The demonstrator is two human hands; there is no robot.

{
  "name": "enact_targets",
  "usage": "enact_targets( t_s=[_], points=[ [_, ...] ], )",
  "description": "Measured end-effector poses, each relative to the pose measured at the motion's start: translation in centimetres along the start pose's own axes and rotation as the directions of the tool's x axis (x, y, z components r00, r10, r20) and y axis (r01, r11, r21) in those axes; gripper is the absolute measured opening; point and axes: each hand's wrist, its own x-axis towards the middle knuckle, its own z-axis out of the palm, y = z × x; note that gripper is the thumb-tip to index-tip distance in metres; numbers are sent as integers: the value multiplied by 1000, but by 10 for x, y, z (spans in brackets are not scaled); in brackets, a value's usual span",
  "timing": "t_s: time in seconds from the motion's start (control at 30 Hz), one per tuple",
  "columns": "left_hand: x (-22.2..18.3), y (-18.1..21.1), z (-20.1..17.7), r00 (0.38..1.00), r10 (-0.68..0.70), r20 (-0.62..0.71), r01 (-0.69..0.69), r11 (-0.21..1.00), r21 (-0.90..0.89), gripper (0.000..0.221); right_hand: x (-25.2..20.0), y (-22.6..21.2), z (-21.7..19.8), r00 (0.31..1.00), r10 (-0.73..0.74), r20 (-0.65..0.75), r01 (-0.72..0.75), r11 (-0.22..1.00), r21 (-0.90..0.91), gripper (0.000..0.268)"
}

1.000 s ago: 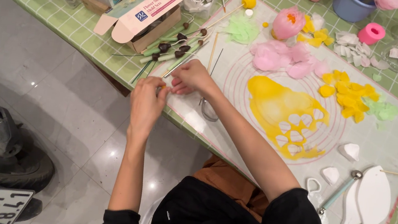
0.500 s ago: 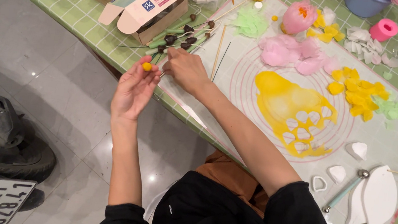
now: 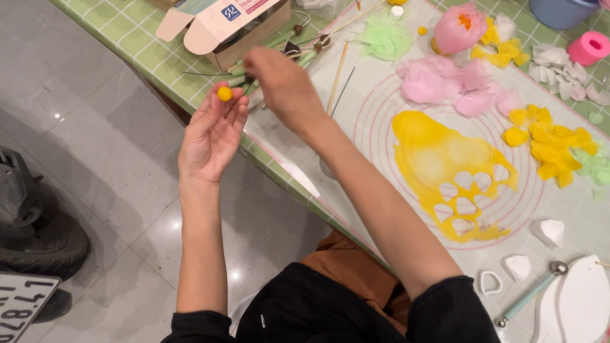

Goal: Shaping and assembling wax components to create floral decorations for a candle.

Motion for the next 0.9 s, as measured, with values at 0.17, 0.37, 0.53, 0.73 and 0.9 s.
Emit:
enact_targets(
  t_s=[0.17, 0.37, 0.53, 0.73, 0.9],
  points=[
    [8, -5, 3, 1000, 9, -8, -9, 999, 32, 30, 11, 11, -49, 973, 113, -199, -55, 961, 272, 13],
    [27, -33, -7, 994, 15, -108, -1, 991, 135, 30, -4, 31, -118, 862, 481, -160, -149, 542, 827, 17],
    [30, -57, 5, 993, -2, -117, 27, 976, 215, 31, -61, 5, -180, 630, 774, -61, -137, 188, 973, 44],
    [49, -109, 63, 980, -139, 141, 111, 976, 187, 32, -149, -68, -253, 770, 632, -94, -368, 559, 743, 57],
    [76, -196, 131, 856, -367, 365, 332, 930, 158, 32, -227, -94, -306, 678, 733, -62, -522, 539, 661, 69]
  ],
)
